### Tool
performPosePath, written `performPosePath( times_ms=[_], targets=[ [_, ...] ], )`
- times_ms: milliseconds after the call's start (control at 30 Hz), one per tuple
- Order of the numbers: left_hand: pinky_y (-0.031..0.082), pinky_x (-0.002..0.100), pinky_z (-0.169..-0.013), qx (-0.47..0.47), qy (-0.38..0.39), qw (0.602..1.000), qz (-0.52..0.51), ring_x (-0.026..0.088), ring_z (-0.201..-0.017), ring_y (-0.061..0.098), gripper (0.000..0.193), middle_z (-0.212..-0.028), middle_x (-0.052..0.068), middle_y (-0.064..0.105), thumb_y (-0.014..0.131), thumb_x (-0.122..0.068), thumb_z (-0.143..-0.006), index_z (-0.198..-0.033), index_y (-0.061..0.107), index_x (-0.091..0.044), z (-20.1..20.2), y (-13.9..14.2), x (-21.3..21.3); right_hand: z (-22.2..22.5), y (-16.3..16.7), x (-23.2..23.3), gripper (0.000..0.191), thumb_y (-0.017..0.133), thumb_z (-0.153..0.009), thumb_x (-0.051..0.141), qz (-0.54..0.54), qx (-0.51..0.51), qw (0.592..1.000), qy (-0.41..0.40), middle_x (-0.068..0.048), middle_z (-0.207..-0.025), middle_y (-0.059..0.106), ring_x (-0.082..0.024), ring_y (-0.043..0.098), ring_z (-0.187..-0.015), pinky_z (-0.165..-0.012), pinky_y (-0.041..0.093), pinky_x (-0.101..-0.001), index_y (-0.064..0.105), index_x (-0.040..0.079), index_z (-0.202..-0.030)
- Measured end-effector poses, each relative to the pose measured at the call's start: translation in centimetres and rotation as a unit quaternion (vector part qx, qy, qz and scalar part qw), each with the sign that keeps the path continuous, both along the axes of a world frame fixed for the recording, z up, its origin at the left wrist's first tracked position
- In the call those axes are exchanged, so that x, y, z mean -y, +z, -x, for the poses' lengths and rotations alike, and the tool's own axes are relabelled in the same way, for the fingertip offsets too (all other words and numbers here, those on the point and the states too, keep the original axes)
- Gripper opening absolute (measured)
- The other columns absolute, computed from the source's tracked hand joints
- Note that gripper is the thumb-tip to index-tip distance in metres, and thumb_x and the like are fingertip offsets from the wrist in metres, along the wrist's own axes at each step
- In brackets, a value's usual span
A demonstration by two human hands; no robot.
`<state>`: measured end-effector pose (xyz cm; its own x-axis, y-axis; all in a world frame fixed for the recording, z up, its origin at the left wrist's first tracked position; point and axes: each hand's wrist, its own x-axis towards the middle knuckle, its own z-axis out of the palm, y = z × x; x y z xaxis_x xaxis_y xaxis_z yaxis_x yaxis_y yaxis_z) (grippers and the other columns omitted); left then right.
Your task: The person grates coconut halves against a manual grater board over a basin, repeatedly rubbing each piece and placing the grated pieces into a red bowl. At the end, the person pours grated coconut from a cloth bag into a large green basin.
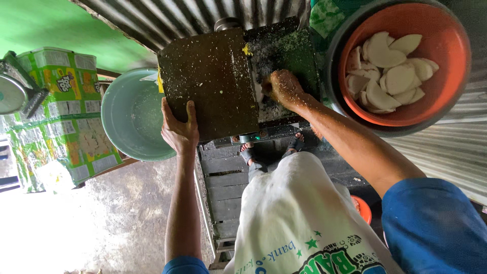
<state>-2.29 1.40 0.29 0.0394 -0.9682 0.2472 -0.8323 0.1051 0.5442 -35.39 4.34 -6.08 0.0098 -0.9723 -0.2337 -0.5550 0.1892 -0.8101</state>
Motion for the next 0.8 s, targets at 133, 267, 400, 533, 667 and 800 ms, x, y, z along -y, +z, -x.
performPosePath(
  times_ms=[133,267,400,533,667,800],
  targets=[
    [0.062,0.044,-0.081,0.001,0.012,1.000,-0.024,0.035,-0.091,0.077,0.082,-0.110,0.024,0.077,0.069,-0.057,-0.096,-0.147,0.053,0.006,0.0,-0.1,0.1,-0.2,0.2,0.1,0.028,0.057,-0.095,0.015,0.003,-0.039,0.999,0.009,-0.015,-0.073,0.073,-0.022,0.068,-0.064,-0.063,0.052,-0.0409,0.079,0.003,-0.083],
    [0.063,0.041,-0.076,0.000,0.009,0.999,-0.030,0.032,-0.087,0.078,0.084,-0.112,0.025,0.075,0.068,-0.057,-0.096,-0.147,0.049,0.007,-0.1,-0.4,0.5,-0.6,0.2,0.0,0.029,0.054,-0.097,0.013,-0.026,-0.047,0.999,-0.006,-0.014,-0.073,0.072,-0.024,0.067,-0.061,-0.060,0.052,-0.0421,0.077,0.006,-0.080],
    [0.063,0.041,-0.081,0.000,-0.002,1.000,0.002,0.033,-0.091,0.079,0.082,-0.111,0.024,0.077,0.070,-0.056,-0.098,-0.147,0.051,0.006,-0.2,-0.7,0.3,-0.7,-0.4,0.4,0.028,0.059,-0.094,0.012,-0.003,-0.111,0.994,0.014,-0.019,-0.067,0.067,-0.025,0.063,-0.061,-0.059,0.049,-0.0436,0.070,0.002,-0.071],
    [0.063,0.042,-0.082,0.019,-0.002,1.000,0.015,0.034,-0.092,0.078,0.081,-0.112,0.025,0.076,0.071,-0.056,-0.099,-0.148,0.052,0.006,-0.2,-0.8,0.1,-0.4,-1.4,0.3,0.024,0.057,-0.089,0.007,0.032,-0.042,0.999,-0.007,-0.013,-0.066,0.065,-0.021,0.061,-0.058,-0.054,0.048,-0.0435,0.068,0.007,-0.068],
    [0.063,0.042,-0.079,0.010,0.006,1.000,0.002,0.032,-0.088,0.079,0.082,-0.109,0.023,0.077,0.071,-0.056,-0.097,-0.147,0.052,0.006,-0.1,-0.6,0.1,-0.6,-1.9,0.7,0.029,0.057,-0.095,0.004,0.014,-0.183,0.983,0.009,-0.026,-0.065,0.045,-0.026,0.048,-0.057,-0.054,0.040,-0.0497,0.048,-0.004,-0.069],
    [0.062,0.041,-0.073,0.014,0.029,0.998,-0.046,0.031,-0.078,0.077,0.084,-0.104,0.022,0.077,0.070,-0.057,-0.094,-0.147,0.051,0.006,-0.2,-0.5,0.3,-0.7,-1.8,0.9,0.021,0.057,-0.081,0.001,0.052,-0.124,0.991,0.017,-0.024,-0.058,0.047,-0.024,0.047,-0.051,-0.051,0.039,-0.0472,0.052,0.003,-0.060]
  ],
)
